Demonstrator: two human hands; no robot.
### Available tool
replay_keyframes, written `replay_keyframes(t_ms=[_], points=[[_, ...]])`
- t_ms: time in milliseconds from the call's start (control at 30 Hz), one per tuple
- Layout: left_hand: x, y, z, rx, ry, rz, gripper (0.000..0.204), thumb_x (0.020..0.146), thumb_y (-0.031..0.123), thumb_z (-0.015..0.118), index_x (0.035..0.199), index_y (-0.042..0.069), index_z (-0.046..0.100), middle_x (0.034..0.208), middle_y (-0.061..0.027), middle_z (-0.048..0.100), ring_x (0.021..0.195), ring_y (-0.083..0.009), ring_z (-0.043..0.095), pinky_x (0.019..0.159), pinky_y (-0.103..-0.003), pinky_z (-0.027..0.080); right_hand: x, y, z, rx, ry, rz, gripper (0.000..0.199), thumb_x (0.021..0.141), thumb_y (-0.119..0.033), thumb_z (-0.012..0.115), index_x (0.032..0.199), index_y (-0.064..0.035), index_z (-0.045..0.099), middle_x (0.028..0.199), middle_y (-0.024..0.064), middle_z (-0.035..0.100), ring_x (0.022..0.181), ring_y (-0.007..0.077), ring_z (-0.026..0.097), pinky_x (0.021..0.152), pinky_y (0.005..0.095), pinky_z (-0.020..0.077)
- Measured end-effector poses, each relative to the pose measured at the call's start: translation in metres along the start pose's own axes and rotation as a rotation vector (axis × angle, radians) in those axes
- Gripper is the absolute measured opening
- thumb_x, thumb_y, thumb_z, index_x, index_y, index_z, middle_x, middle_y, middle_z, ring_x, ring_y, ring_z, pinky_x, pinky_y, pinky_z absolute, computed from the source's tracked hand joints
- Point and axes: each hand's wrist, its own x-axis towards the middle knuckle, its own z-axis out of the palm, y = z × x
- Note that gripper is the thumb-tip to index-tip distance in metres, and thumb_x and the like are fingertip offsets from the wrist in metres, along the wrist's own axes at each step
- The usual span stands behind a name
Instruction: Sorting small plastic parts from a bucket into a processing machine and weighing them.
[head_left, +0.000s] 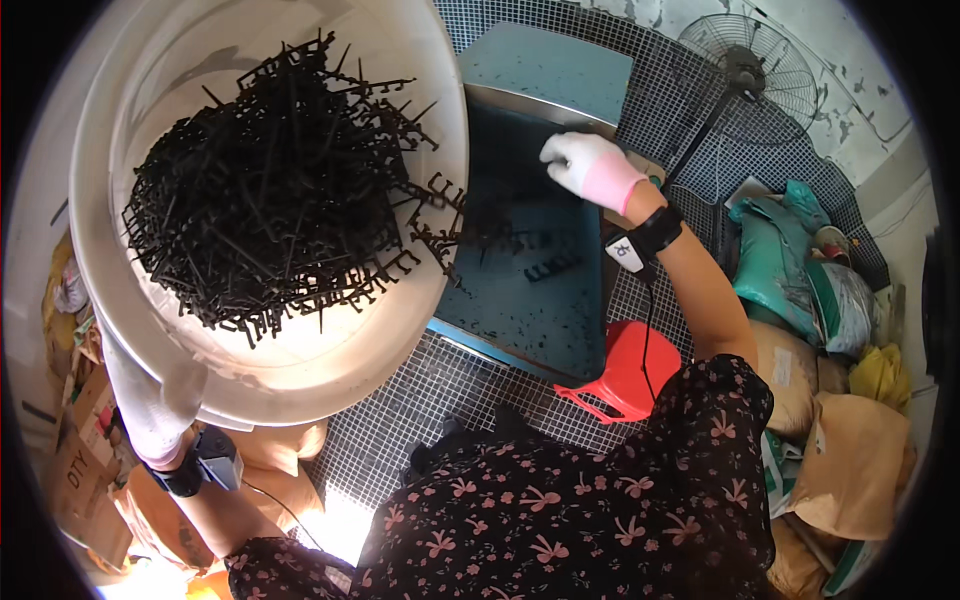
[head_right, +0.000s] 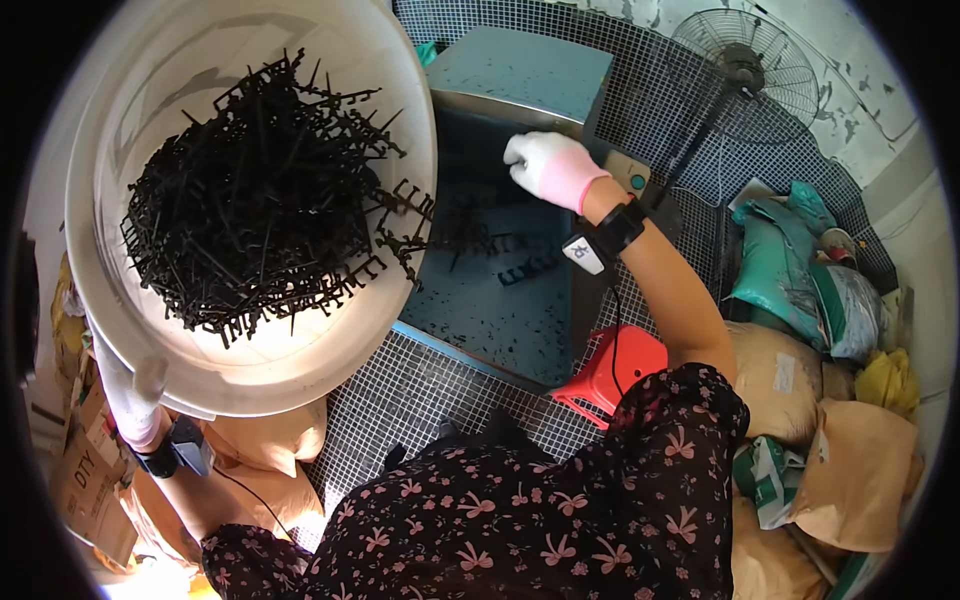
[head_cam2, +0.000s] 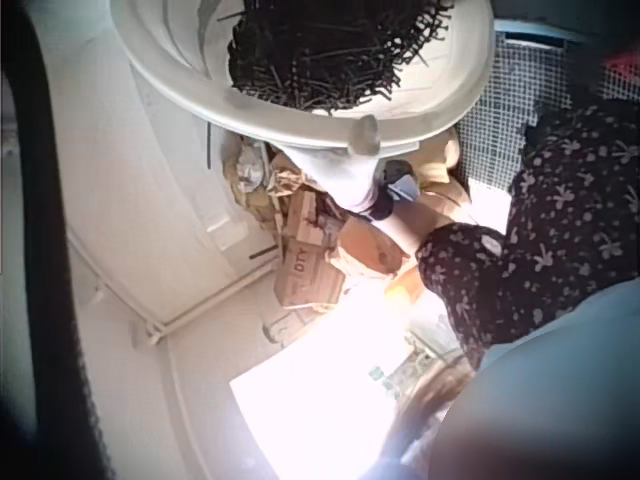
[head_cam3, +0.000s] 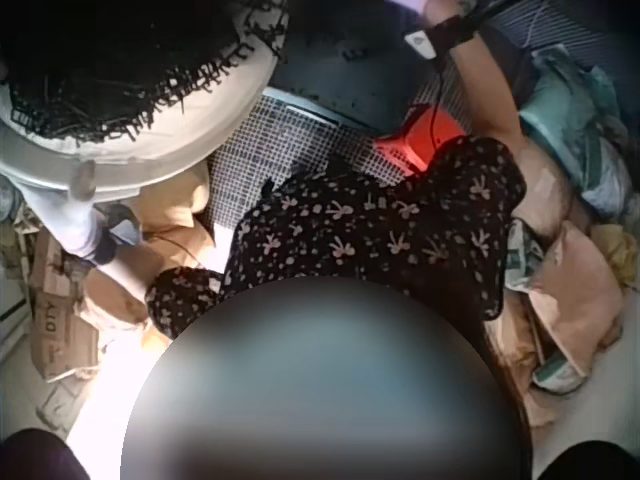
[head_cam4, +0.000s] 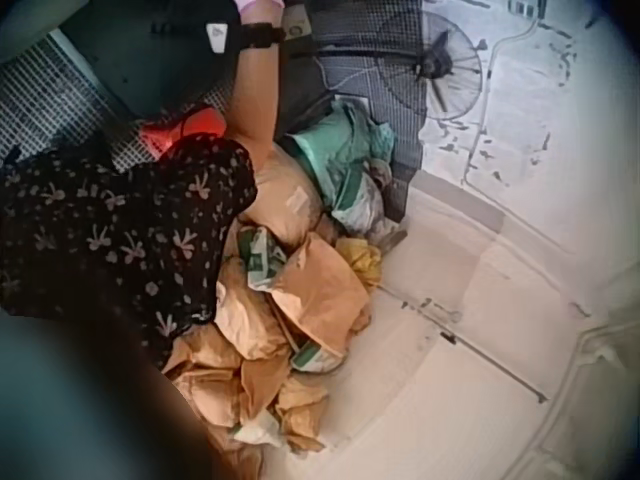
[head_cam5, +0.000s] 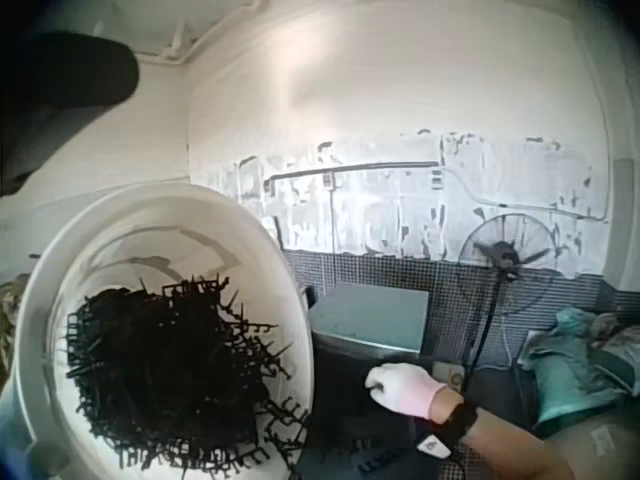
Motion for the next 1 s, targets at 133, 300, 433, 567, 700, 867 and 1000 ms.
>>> replay_keyframes(t_ms=[133,300,433,567,700,867,1000], points=[[0.006,0.006,0.012,-0.049,-0.024,-0.012,0.099,0.060,0.035,0.069,0.133,-0.007,0.016,0.123,-0.0131,0.037,0.114,-0.0223,0.038,0.096,-0.034,0.030,-0.011,0.027,-0.028,-0.119,-0.093,0.249,0.014,0.073,-0.018,0.057,0.081,-0.0067,0.061,0.079,0.0107,0.062,0.075,0.0264,0.060,0.068,0.0346,0.0478],[-0.002,-0.009,0.004,-0.072,0.008,-0.063,0.102,0.060,0.039,0.069,0.134,-0.006,0.015,0.134,-0.0153,0.027,0.125,-0.0247,0.025,0.103,-0.036,0.018,-0.034,0.048,-0.029,-0.197,-0.137,0.324,0.016,0.075,-0.021,0.056,0.078,-0.0060,0.061,0.079,0.0115,0.063,0.074,0.0260,0.061,0.068,0.0337,0.0478],[-0.006,-0.020,0.002,-0.086,0.061,-0.034,0.102,0.060,0.041,0.069,0.135,-0.005,0.016,0.135,-0.0151,0.027,0.125,-0.0245,0.025,0.104,-0.036,0.016,-0.028,0.014,-0.038,-0.097,-0.044,0.136,0.021,0.074,-0.022,0.060,0.088,-0.0067,0.060,0.082,0.0096,0.061,0.076,0.0264,0.060,0.070,0.0341,0.0479],[-0.005,0.004,0.003,-0.059,0.052,-0.080,0.105,0.060,0.040,0.071,0.134,-0.007,0.014,0.134,-0.0163,0.026,0.124,-0.0238,0.025,0.104,-0.036,0.016,0.011,-0.079,-0.031,0.004,0.164,-0.291,0.039,0.070,-0.025,0.066,0.105,-0.0108,0.055,0.101,0.0093,0.053,0.093,0.0265,0.054,0.079,0.0361,0.0459],[0.008,0.014,0.016,-0.158,0.015,-0.048,0.101,0.057,0.034,0.074,0.132,-0.006,0.019,0.119,-0.0128,0.039,0.110,-0.0211,0.040,0.095,-0.033,0.030,0.064,-0.146,-0.020,0.069,0.224,-0.473,0.055,0.064,-0.026,0.070,0.114,-0.0135,0.051,0.113,0.0114,0.048,0.103,0.0295,0.049,0.083,0.0380,0.0446],[0.006,0.033,0.004,-0.075,-0.010,-0.099,0.089,0.055,0.023,0.073,0.127,-0.005,0.027,0.097,-0.0066,0.045,0.086,-0.0161,0.048,0.076,-0.029,0.041,0.100,-0.177,0.010,0.173,0.107,-0.387,0.061,0.062,-0.021,0.069,0.119,-0.0147,0.048,0.121,0.0169,0.042,0.101,0.0308,0.052,0.082,0.0383,0.0456],[0.005,0.029,0.001,0.045,-0.034,-0.223,0.106,0.056,0.047,0.073,0.132,-0.005,0.021,0.122,-0.0089,0.038,0.112,-0.0188,0.036,0.096,-0.030,0.027,0.097,-0.183,0.017,0.145,0.012,-0.316,0.060,0.062,-0.018,0.067,0.119,-0.0160,0.048,0.124,0.0199,0.039,0.095,0.0315,0.055,0.078,0.0380,0.0475]])
